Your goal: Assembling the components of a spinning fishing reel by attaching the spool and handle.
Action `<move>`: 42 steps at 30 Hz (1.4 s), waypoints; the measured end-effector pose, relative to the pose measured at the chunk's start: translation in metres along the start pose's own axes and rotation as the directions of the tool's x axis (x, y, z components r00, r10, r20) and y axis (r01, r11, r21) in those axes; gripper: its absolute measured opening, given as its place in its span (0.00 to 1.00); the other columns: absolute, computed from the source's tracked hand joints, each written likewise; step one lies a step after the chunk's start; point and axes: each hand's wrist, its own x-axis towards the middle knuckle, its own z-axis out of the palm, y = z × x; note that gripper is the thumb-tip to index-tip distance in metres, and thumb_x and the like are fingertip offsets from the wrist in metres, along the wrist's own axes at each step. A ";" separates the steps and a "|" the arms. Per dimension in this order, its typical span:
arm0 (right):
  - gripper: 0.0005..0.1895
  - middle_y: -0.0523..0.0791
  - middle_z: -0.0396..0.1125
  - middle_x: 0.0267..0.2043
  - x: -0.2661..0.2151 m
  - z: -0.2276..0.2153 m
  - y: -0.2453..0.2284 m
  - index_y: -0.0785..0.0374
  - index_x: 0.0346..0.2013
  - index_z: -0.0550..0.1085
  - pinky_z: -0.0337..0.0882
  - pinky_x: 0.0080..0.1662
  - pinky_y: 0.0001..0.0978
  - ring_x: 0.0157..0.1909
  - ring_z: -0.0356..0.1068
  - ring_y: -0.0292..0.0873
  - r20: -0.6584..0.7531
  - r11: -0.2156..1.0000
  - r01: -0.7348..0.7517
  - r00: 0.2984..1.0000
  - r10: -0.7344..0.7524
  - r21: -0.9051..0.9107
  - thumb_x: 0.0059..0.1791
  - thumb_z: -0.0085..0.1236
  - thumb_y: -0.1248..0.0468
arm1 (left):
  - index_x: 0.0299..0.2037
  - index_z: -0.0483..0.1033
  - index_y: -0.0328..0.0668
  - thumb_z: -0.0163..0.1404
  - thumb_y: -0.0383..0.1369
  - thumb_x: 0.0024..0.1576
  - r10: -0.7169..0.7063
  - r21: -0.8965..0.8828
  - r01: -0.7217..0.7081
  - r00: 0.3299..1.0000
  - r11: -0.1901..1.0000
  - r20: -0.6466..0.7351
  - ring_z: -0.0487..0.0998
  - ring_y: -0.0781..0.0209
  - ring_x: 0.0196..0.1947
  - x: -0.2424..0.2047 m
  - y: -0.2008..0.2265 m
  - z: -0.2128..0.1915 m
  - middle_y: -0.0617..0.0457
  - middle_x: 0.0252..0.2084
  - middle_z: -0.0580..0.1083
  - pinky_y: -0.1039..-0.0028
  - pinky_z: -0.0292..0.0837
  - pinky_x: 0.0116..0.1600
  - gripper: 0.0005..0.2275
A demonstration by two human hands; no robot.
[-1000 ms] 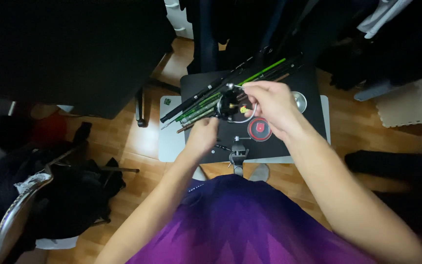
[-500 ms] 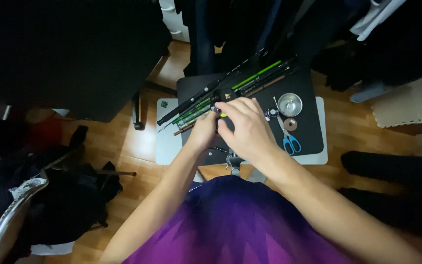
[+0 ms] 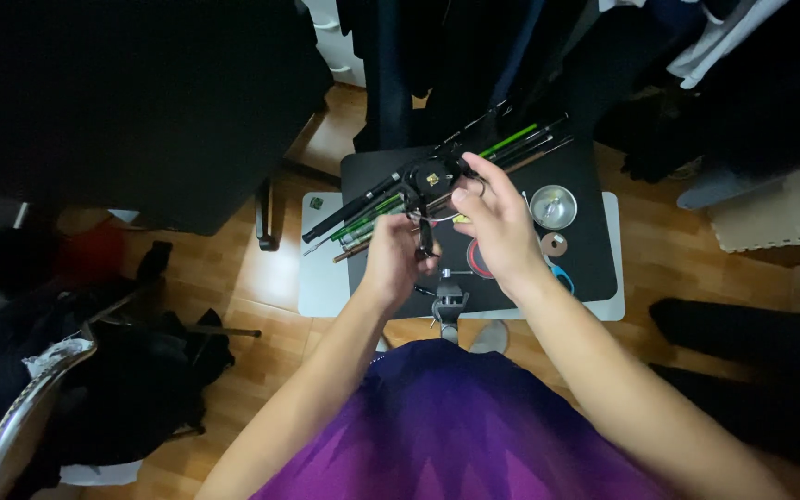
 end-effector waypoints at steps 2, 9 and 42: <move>0.32 0.48 0.67 0.62 0.002 0.000 0.010 0.59 0.71 0.58 0.73 0.53 0.33 0.58 0.70 0.38 0.015 1.000 0.007 1.000 -0.007 0.022 0.53 0.54 0.60 | 0.41 0.69 0.42 0.26 0.59 0.62 -0.074 -0.029 0.074 0.997 0.997 0.007 0.69 0.60 0.22 -0.024 0.027 0.023 0.51 0.23 0.72 0.69 0.63 0.32 0.28; 0.30 0.47 0.63 0.53 0.005 0.019 0.054 0.62 0.65 0.57 0.68 0.43 0.35 0.49 0.65 0.39 0.057 0.982 0.025 0.998 -0.036 0.185 0.52 0.58 0.63 | 0.50 0.73 0.42 0.27 0.64 0.58 -0.129 0.106 0.126 0.991 0.986 0.023 0.73 0.63 0.29 -0.046 0.041 0.028 0.54 0.31 0.78 0.71 0.66 0.40 0.34; 0.51 0.59 0.34 0.80 0.013 0.086 0.371 0.71 0.71 0.54 0.52 0.72 0.36 0.79 0.42 0.53 0.289 0.318 0.082 0.669 0.685 -0.945 0.46 0.60 0.42 | 0.33 0.63 0.44 0.44 0.39 0.59 0.036 -0.046 -0.048 0.971 0.998 -0.237 0.59 0.63 0.20 -0.059 0.069 -0.167 0.55 0.21 0.61 0.72 0.57 0.29 0.09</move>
